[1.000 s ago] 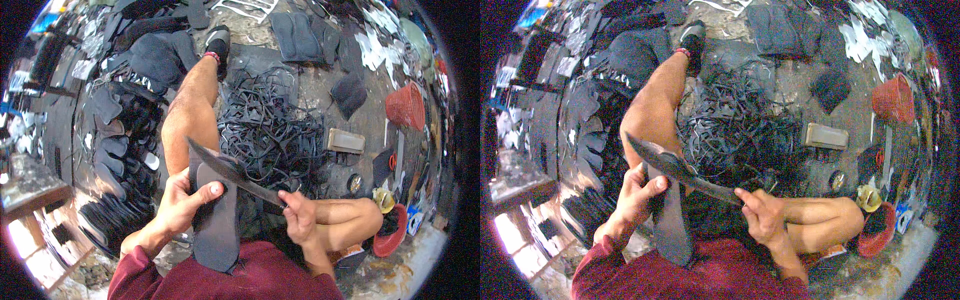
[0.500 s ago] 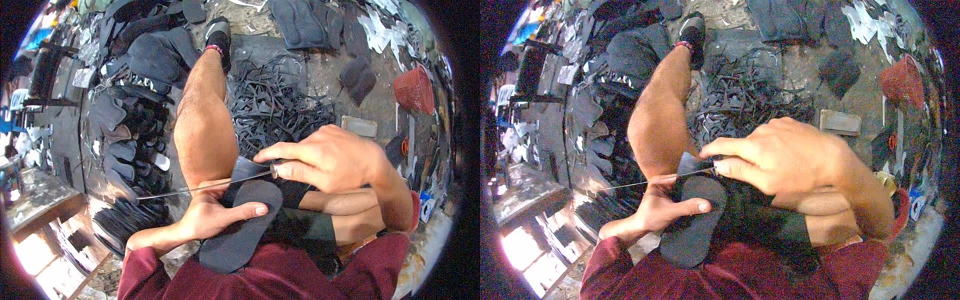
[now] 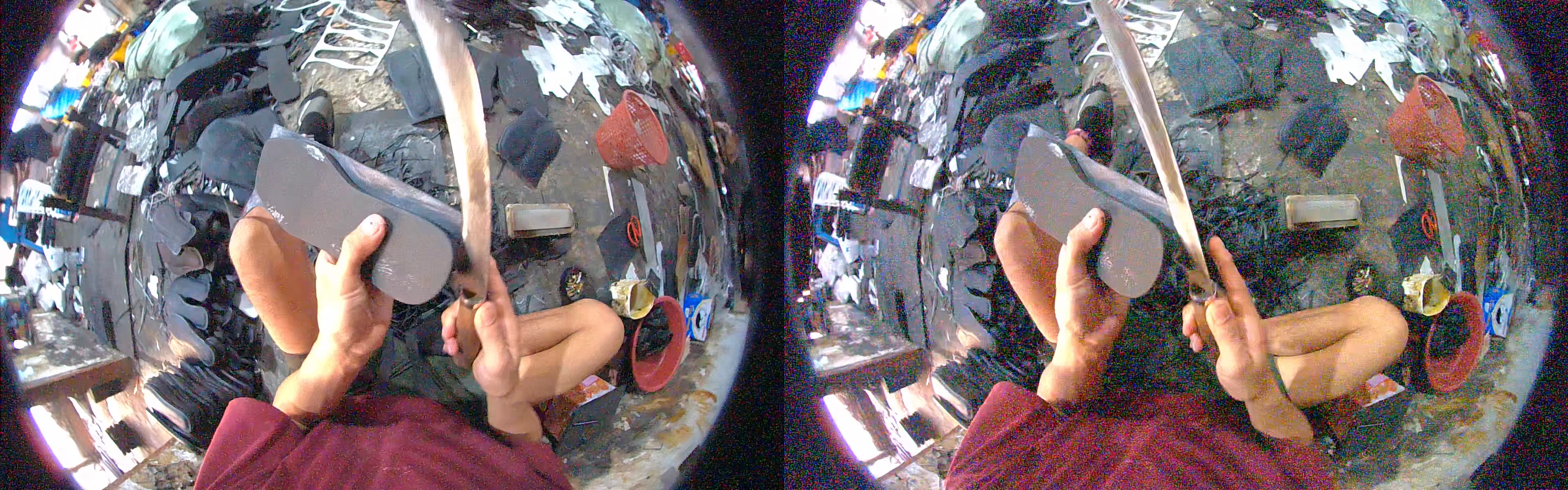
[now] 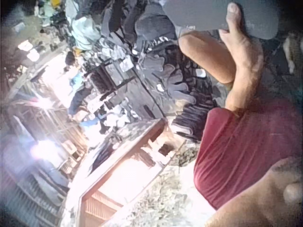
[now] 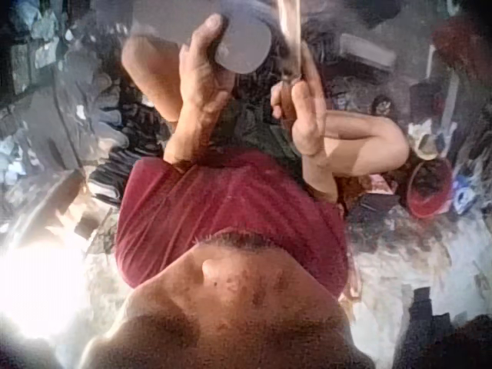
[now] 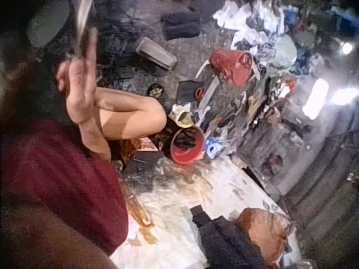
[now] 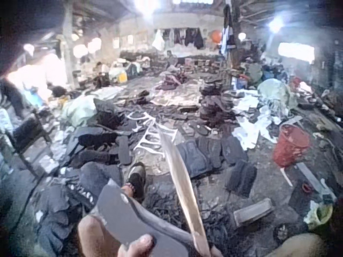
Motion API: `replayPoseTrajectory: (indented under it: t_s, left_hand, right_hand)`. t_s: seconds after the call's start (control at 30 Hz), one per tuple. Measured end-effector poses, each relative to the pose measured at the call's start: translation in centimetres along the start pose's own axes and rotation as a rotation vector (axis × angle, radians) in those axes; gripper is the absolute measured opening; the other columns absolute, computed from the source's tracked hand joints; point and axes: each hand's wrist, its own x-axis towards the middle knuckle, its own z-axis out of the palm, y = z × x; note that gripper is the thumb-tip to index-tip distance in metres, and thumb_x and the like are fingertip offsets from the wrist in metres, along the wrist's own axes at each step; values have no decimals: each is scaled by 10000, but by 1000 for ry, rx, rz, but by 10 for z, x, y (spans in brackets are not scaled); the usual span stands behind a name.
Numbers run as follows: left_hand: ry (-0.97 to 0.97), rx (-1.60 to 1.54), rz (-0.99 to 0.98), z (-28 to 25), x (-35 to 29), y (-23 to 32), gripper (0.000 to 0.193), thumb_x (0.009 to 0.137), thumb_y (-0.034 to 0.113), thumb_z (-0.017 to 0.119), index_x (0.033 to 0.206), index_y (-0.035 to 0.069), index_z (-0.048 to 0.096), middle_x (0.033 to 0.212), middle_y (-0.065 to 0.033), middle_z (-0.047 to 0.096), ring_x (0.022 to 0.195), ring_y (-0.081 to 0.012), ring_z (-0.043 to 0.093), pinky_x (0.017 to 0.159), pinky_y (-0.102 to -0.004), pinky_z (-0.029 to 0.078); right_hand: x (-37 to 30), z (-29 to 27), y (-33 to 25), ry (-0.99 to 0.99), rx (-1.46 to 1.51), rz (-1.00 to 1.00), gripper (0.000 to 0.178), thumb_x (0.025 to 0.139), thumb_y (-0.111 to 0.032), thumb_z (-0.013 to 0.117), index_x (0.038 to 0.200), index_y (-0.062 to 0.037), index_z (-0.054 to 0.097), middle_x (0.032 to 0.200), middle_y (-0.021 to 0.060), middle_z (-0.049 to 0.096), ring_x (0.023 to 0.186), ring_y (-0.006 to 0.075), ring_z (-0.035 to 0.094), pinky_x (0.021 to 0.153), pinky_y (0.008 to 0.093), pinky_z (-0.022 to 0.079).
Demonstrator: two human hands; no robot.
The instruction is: The person sits on the floor and uses a knife to cut black rubber sheets into smaller pieces. They repeatedly pick up sheets, slice them, and place the cut pieces aside.
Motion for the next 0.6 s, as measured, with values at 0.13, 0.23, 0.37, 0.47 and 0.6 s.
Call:
replayPoseTrajectory:
  t_s: [0.13, 0.23, 0.37, 0.47, 0.6]
  left_hand:
    - [-5, 18, 7, -5, 6, -4, 356, 856, 144, 723, 1151, 15, 571, 1008, -69, 650, 917, -194, 657, 840, -350, 552]
    - [11, 53, -37, -16, 6, -9, 390, 872, 196, 703, 1192, 28, 554, 1058, -71, 648, 972, -214, 648, 890, -364, 534]
    - [-34, 134, -67, -32, 3, -15, 454, 910, 317, 661, 1255, 51, 532, 1125, -69, 646, 1067, -245, 628, 971, -389, 493]
    - [-52, 165, -74, -42, 1, -15, 434, 921, 340, 635, 1233, 49, 554, 1129, -81, 651, 1069, -254, 627, 984, -400, 484]
    - [-38, 236, -36, -68, -8, -13, 400, 920, 337, 611, 1194, 46, 587, 1142, -92, 654, 1052, -268, 627, 966, -423, 491]
  right_hand:
    - [-57, -48, 65, 133, -656, -292, 532, 1043, -302, 459, 1475, -4, 373, 869, 71, 618, 681, 125, 520, 617, 269, 447]
    - [-89, -62, 78, 194, -847, -346, 408, 1038, -242, 466, 1356, 10, 513, 910, 100, 637, 702, 158, 543, 646, 307, 460]
    - [-89, -56, 73, 219, -771, -347, 315, 937, -102, 557, 1233, -20, 629, 799, 140, 616, 664, 289, 582, 622, 389, 471]
    - [-79, -50, 67, 223, -853, -391, 330, 922, -93, 574, 1242, -37, 631, 754, 132, 597, 638, 299, 569, 604, 399, 465]
    - [-65, -56, 23, -11, -982, -181, 283, 972, -117, 514, 1204, 12, 612, 1027, 208, 675, 859, 339, 666, 788, 400, 523]
